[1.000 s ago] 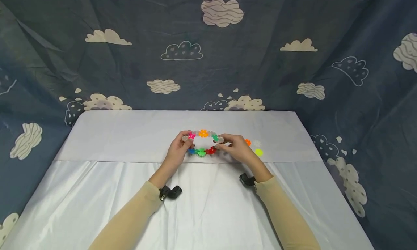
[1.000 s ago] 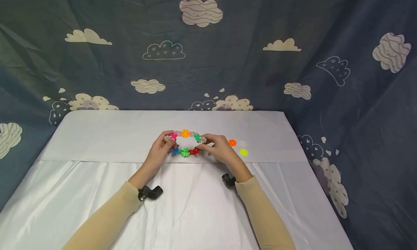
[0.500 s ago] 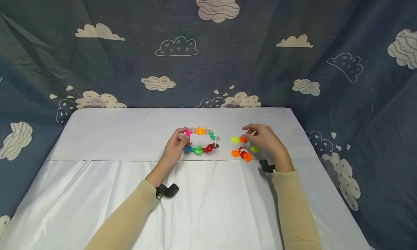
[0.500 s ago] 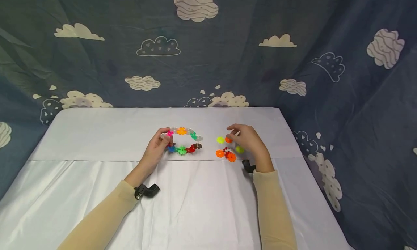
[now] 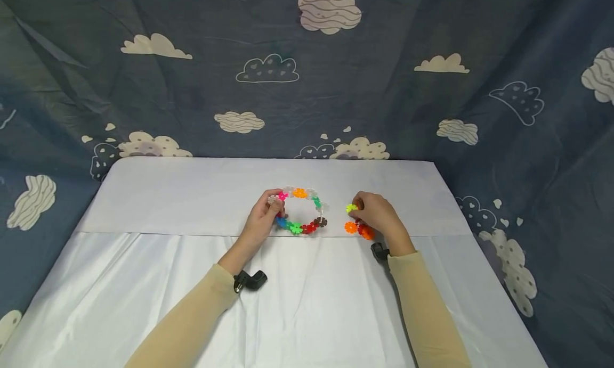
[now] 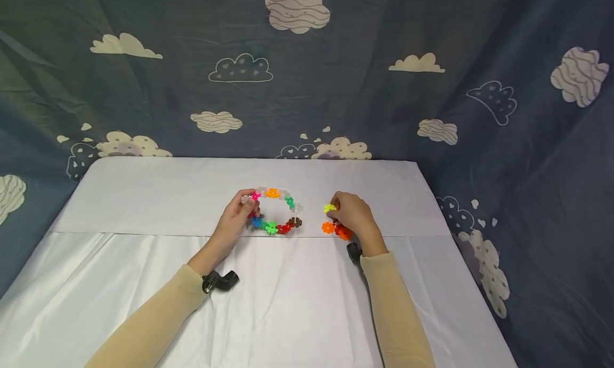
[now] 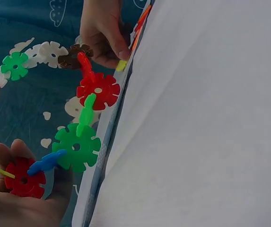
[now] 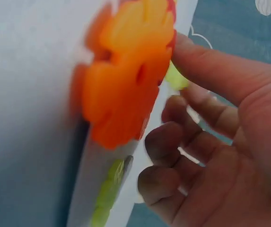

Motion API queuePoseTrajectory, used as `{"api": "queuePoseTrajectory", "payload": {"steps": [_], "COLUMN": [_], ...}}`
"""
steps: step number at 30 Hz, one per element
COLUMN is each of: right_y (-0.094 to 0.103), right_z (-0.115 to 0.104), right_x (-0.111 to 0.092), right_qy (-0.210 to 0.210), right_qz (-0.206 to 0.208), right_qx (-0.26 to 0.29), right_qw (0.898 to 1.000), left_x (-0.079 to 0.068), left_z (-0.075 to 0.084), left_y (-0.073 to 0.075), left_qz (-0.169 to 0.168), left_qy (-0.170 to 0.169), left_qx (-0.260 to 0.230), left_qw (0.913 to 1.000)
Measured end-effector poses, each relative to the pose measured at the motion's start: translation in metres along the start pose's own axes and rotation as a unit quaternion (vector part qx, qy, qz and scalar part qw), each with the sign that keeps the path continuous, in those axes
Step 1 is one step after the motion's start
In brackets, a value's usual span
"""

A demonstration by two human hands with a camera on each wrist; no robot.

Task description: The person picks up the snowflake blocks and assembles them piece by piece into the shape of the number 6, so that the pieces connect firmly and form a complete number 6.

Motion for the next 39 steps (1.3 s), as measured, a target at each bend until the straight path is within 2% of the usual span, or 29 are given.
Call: {"api": "queuePoseTrajectory", "payload": {"steps": [5, 10, 15, 18, 21, 24, 27, 29, 34, 39], "right_y": [0.001, 0.005, 0.015, 0.022, 0.026, 0.026, 0.022, 0.018, 0.012, 0.007], "right_z": [0.001, -0.008, -0.036, -0.061, -0.087, -0.109, -0.124, -0.129, -0.132, -0.133], "right_x": [-0.002, -0.004, -0.01, -0.011, -0.003, 0.008, 0.016, 0.02, 0.024, 0.023], "right_qy": [0.029, 0.061, 0.129, 0.181, 0.223, 0.245, 0.258, 0.268, 0.282, 0.295], "right_qz": [0.001, 0.012, 0.047, 0.045, 0.006, -0.067, -0.135, -0.163, -0.19, -0.203], "right_qx": [0.046, 0.116, 0.177, 0.201, 0.197, 0.191, 0.188, 0.186, 0.191, 0.195], "right_qw": [0.999, 0.991, 0.975, 0.962, 0.955, 0.948, 0.938, 0.931, 0.921, 0.913], "left_x": [-0.001, -0.004, -0.005, -0.006, -0.008, -0.008, -0.009, -0.009, -0.01, -0.011], "left_z": [0.005, 0.01, 0.011, 0.01, 0.009, 0.006, 0.003, 0.003, 0.005, 0.007], "left_y": [-0.003, -0.006, -0.006, -0.007, -0.008, -0.01, -0.011, -0.012, -0.012, -0.01], "left_qz": [-0.008, -0.018, -0.035, -0.057, -0.085, -0.113, -0.133, -0.142, -0.162, -0.167], "left_qy": [0.039, 0.073, 0.064, 0.046, 0.027, 0.009, -0.009, -0.02, -0.025, -0.01], "left_qx": [0.004, 0.027, 0.06, 0.078, 0.077, 0.063, 0.048, 0.041, 0.025, 0.008], "left_qw": [0.9992, 0.9968, 0.9955, 0.9943, 0.9931, 0.9916, 0.9899, 0.9888, 0.9861, 0.9859]}}
Point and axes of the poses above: each hand's wrist, its own x-axis towards the middle knuckle, its own y-axis out of the back of the hand, z = x × y, the point moved 2 cm from there along x, towards the middle knuckle, and after that the axes turned 9 degrees about x, right-handed, at the moved point
